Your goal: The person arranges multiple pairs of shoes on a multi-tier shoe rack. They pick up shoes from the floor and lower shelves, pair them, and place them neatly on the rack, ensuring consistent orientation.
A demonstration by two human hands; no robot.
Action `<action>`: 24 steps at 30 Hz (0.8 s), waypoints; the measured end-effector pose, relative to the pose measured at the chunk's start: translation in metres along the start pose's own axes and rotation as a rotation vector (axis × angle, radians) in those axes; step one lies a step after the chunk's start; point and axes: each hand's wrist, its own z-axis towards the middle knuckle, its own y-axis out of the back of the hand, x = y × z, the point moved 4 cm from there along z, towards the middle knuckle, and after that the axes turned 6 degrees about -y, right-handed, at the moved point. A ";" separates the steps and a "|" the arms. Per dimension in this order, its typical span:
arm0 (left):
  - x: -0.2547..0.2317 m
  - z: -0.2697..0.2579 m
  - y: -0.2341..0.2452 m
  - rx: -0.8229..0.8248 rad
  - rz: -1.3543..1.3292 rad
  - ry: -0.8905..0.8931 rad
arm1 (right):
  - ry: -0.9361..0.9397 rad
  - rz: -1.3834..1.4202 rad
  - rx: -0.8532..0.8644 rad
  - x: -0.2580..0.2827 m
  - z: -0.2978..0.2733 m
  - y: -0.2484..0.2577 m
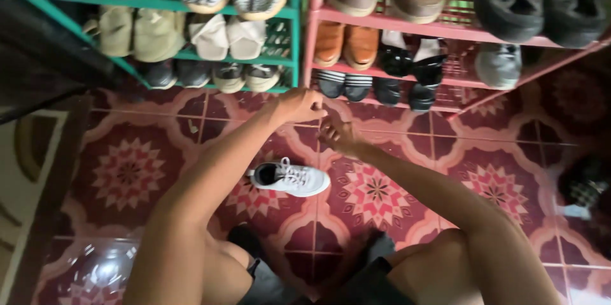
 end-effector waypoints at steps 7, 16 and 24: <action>0.051 -0.053 -0.025 0.150 0.188 0.069 | 0.177 -0.098 0.338 0.026 0.017 -0.076; 0.142 -0.101 -0.087 -0.492 0.794 0.210 | 0.552 -1.030 0.926 -0.033 0.002 -0.164; 0.120 -0.080 -0.074 -0.737 0.862 -0.015 | 0.772 -0.856 0.293 -0.067 -0.003 -0.138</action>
